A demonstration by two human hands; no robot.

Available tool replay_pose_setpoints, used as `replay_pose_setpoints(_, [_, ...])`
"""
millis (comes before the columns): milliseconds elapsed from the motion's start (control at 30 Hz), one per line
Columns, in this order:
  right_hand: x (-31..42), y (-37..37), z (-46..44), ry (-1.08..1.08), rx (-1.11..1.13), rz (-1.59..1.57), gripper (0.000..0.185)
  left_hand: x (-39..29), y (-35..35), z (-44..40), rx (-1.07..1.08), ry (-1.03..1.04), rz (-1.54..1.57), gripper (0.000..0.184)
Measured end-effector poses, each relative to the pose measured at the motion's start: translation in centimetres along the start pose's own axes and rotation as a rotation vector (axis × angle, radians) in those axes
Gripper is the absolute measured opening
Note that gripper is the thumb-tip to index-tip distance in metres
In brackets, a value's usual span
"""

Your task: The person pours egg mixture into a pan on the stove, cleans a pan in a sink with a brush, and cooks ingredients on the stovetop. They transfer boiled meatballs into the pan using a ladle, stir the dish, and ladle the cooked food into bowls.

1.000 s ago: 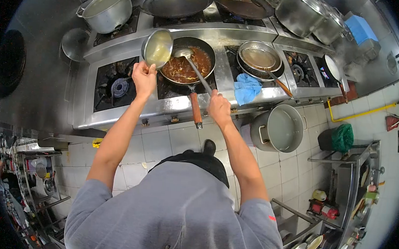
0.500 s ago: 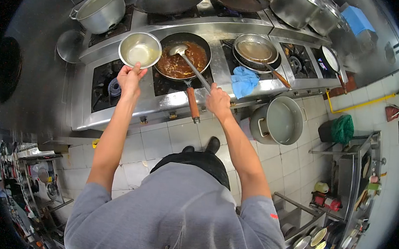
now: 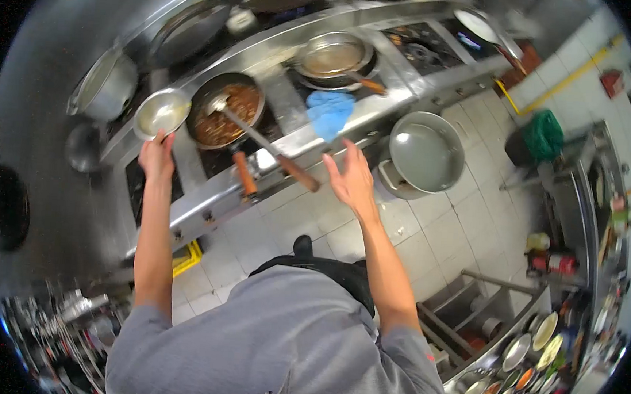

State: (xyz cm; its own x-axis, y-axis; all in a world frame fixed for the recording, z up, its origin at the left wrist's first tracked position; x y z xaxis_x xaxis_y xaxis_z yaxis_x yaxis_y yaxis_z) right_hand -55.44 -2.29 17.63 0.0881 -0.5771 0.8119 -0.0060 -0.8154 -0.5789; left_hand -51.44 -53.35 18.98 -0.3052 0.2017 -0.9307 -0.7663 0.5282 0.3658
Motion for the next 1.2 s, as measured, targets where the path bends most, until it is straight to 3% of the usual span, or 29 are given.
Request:
replay_pose_setpoints(67, [-6.9, -5.2, 3.7, 0.089, -0.108, -0.042, 0.061, -1.6, 1.8, 1.9, 0.028, 0.043, -0.077, 0.022])
replay_pose_setpoints(100, [-11.8, -6.9, 6.2, 0.209, -0.083, -0.025, 0.06, -2.0, 3.1, 3.1, 0.016, 0.016, -0.101, 0.022])
replay_pose_setpoints(133, [-17.0, -8.4, 9.4, 0.336, -0.064, -0.017, 0.06, -2.6, 5.0, 4.1, 0.154, 0.087, -0.132, 0.022])
replay_pose_setpoints(200, [-26.4, -11.2, 17.0, 0.513, -0.099, -0.015, 0.059, -3.9, 9.2, 7.8, 0.144, 0.123, -0.277, 0.022])
replay_pose_setpoints(267, [-33.9, -12.9, 24.9, 0.682, -0.053, 0.019, 0.064, -2.0, 14.4, 8.8, 0.387, 0.144, -0.192, 0.028])
replay_pose_setpoints(333, [-37.5, -14.0, 31.3, 0.832, 0.137, -0.089, 0.075, -0.7, 21.0, 13.4, 0.455, 0.089, -0.024, 0.03])
replay_pose_setpoints(467, [-40.9, -13.2, 41.4, 1.204, 0.416, -0.465, 0.09, 5.4, 35.3, 24.3, 0.669, -0.028, 0.028, 0.024])
replay_pose_setpoints(500, [-41.8, -13.3, 42.6, 1.226, 0.37, -0.522, 0.09, 7.7, 38.6, 27.2, 0.699, -0.074, 0.018, 0.023])
replay_pose_setpoints(600, [-42.3, -16.1, 44.1, 1.345, 0.409, -0.672, 0.093, 12.2, 48.8, 39.4, 0.948, -0.215, 0.005, 0.019])
replay_pose_setpoints(667, [-43.3, -17.9, 44.0, 1.348, 0.408, -0.699, 0.094, 16.4, 53.8, 45.6, 0.988, -0.28, -0.021, 0.015])
replay_pose_setpoints(700, [-42.8, -18.5, 43.6, 1.346, 0.417, -0.868, 0.099, 16.6, 56.2, 50.7, 1.027, -0.303, -0.031, 0.009])
replay_pose_setpoints(800, [-44.0, -23.0, 42.9, 1.373, 0.32, -0.882, 0.097, 21.3, 63.1, 61.0, 1.205, -0.379, -0.078, 0.017])
replay_pose_setpoints(867, [-45.6, -25.4, 42.2, 1.413, 0.375, -0.912, 0.085, 23.7, 67.4, 68.2, 1.261, -0.434, -0.099, 0.021])
replay_pose_setpoints(967, [-50.9, -27.9, 41.0, 1.364, 0.276, -0.874, 0.079, 29.5, 74.7, 76.5, 1.368, -0.495, -0.127, 0.023])
replay_pose_setpoints(1033, [-51.5, -32.3, 38.2, 1.255, 0.13, -1.074, 0.089, 32.2, 79.5, 83.0, 1.425, -0.538, -0.131, 0.022])
replay_pose_setpoints(1200, [-55.7, -44.6, 35.4, 1.509, 0.086, -0.704, 0.1, 39.0, 92.2, 100.3, 1.683, -0.613, -0.165, 0.022])
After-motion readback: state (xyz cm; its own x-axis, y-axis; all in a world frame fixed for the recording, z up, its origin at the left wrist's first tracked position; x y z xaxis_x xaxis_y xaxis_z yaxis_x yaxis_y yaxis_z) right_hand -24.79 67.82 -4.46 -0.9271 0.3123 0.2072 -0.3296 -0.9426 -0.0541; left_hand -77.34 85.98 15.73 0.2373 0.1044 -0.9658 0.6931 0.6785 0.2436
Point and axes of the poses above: each hand's wrist, its own z-axis away from the middle knuckle, its own y-axis out of the palm, x = y × z, the point moved 10 cm from there along -z, towards the middle knuckle, and after that the axes turned 4 degrees about y, right-handed, at the moved point
